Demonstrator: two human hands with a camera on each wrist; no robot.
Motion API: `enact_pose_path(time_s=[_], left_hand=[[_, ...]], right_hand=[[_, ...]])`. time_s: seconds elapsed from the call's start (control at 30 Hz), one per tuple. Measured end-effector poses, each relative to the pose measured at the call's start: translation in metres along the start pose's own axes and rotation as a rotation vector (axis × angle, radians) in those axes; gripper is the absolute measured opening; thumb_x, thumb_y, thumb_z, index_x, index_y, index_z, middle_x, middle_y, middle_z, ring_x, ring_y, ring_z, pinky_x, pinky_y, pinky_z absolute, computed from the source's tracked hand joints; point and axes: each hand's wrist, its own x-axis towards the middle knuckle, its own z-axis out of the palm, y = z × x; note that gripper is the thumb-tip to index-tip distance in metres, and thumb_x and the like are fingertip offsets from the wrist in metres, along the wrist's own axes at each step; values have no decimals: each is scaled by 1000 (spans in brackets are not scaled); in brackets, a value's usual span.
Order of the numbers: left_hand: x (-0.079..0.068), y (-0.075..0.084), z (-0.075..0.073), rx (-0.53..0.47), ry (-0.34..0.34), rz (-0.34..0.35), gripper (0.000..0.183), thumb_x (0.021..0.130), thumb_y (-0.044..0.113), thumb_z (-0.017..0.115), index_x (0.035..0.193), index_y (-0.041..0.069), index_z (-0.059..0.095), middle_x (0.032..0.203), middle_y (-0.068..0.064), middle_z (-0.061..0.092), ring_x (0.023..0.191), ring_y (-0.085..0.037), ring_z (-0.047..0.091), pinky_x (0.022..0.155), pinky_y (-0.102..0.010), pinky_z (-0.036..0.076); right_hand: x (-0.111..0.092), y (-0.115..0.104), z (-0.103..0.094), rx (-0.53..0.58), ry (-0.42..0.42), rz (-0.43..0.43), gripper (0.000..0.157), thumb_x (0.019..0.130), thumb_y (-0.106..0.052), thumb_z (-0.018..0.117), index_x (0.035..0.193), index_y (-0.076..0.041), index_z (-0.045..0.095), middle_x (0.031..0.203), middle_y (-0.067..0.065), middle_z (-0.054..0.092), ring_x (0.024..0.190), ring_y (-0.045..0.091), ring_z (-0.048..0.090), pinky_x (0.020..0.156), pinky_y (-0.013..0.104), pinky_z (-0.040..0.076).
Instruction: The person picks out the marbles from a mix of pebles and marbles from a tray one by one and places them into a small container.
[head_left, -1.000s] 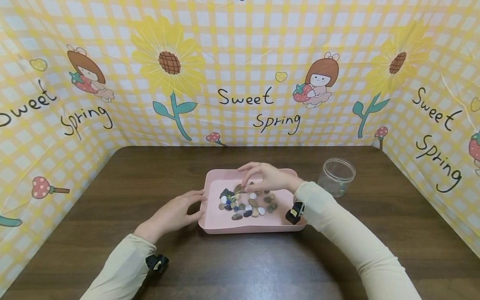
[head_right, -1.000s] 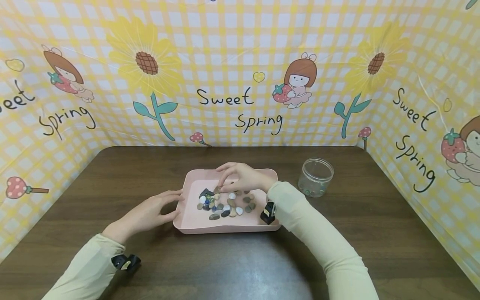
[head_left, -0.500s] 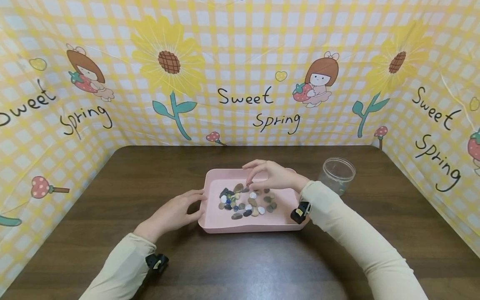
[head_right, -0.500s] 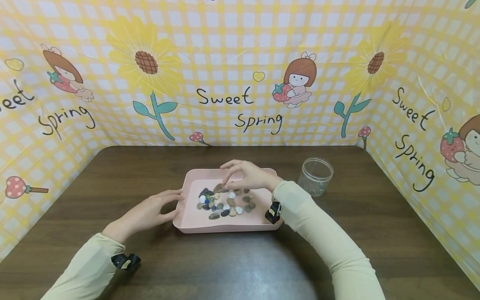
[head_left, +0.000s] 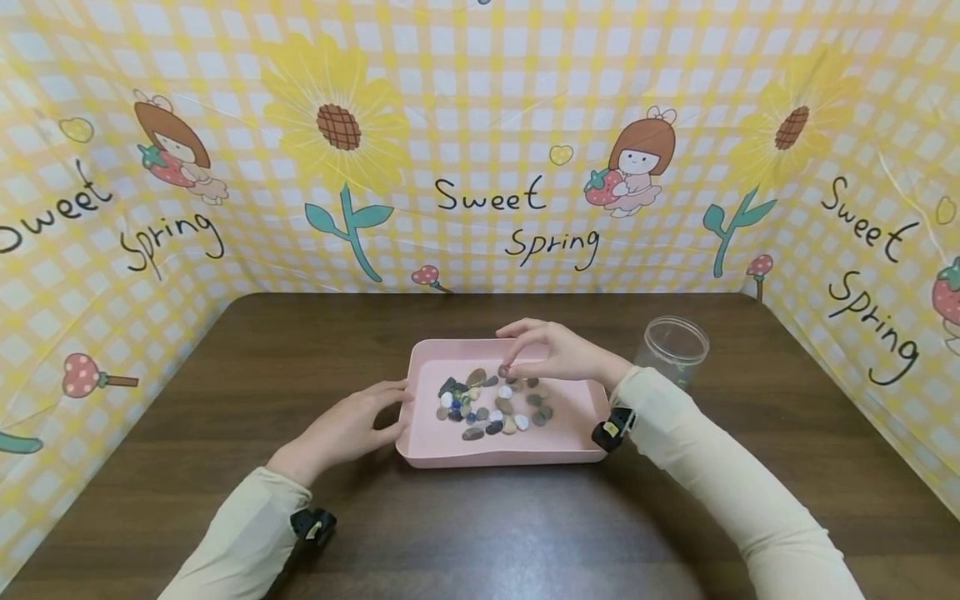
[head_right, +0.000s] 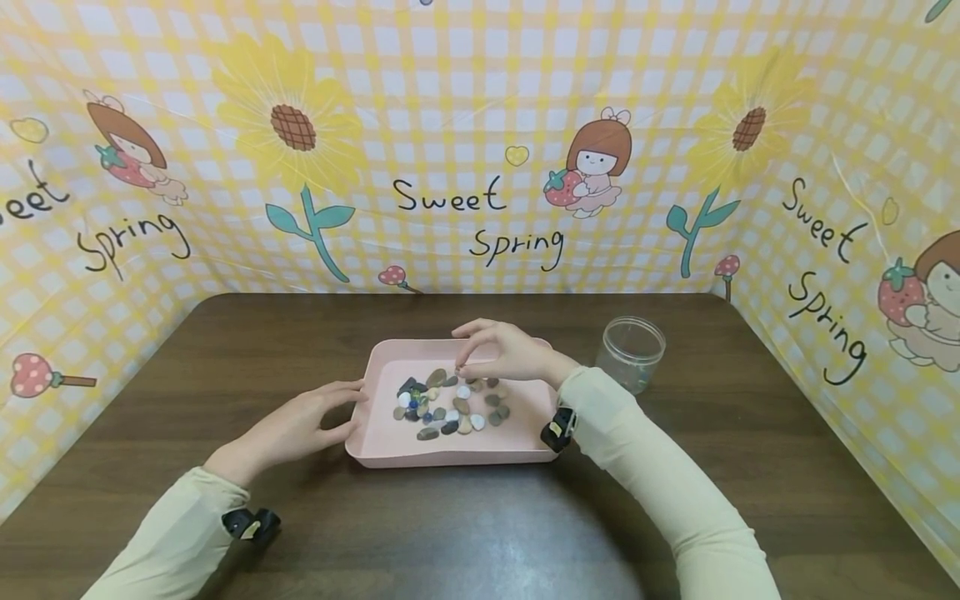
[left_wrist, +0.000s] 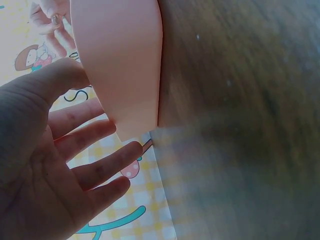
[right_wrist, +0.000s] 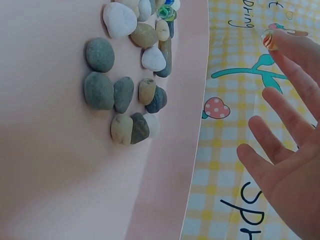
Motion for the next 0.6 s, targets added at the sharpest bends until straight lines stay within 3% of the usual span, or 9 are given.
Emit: enact_pose_path(time_s=[0.6], left_hand=[[-1, 0, 0, 2, -7, -12, 39, 89, 23, 59, 123, 2, 59, 136, -17, 52, 124, -34, 51, 102, -50, 42]], right_hand=[[-18, 0, -13, 14, 54, 15, 8, 82, -18, 70, 90, -17, 72, 136, 8, 52, 130, 28, 43, 110, 53, 31]])
